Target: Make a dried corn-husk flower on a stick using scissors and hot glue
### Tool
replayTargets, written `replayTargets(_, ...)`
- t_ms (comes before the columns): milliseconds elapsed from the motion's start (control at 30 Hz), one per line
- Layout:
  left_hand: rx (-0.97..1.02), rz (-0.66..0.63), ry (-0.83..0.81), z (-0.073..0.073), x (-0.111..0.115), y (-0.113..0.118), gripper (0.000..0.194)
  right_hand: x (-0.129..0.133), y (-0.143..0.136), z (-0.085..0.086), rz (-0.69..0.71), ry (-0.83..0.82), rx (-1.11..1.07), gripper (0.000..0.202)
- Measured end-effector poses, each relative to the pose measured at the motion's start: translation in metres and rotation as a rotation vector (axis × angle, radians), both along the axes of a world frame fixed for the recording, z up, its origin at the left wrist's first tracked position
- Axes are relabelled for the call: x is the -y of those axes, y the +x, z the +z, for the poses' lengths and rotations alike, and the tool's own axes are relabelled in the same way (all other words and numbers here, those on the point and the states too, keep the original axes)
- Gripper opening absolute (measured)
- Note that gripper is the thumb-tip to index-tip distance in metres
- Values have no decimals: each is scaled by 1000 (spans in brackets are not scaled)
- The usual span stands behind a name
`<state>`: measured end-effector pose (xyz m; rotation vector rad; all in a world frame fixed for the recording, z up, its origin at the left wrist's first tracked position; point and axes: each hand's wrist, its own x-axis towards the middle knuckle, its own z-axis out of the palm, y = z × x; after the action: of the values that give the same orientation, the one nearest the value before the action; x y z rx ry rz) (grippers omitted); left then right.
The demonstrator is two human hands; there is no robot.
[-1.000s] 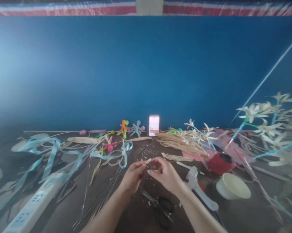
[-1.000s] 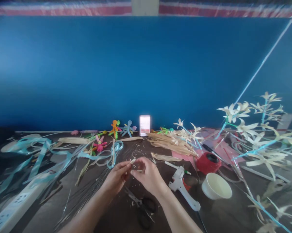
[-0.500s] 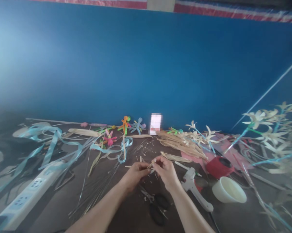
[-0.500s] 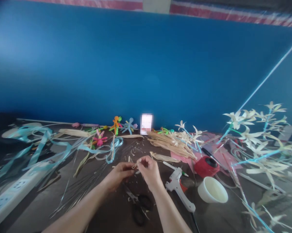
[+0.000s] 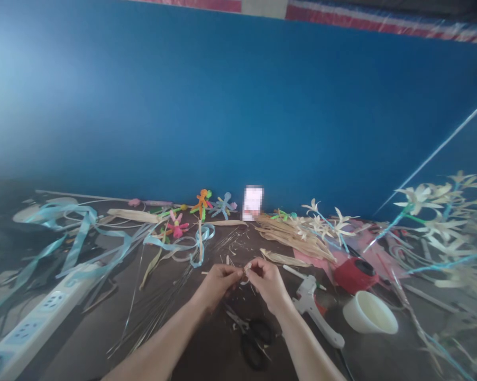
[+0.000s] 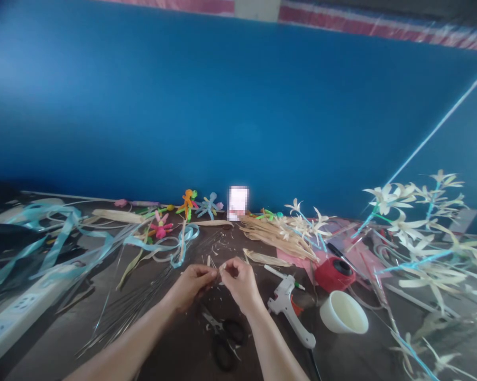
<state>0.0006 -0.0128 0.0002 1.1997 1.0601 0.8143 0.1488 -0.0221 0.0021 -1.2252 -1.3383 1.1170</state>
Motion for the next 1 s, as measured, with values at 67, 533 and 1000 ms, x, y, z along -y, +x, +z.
replayTargets(67,-1,-3,8,-1,0,0,37,0,-1,0,-9,-11,-13,14)
replayTargets(533,39,-29,16,-14,-2,0,29,0,-2,-6,35,-107,-148,25)
replayTargets(1000,3,-15,31,-13,-3,1,28,0,-3,-6,-1,-123,-249,24)
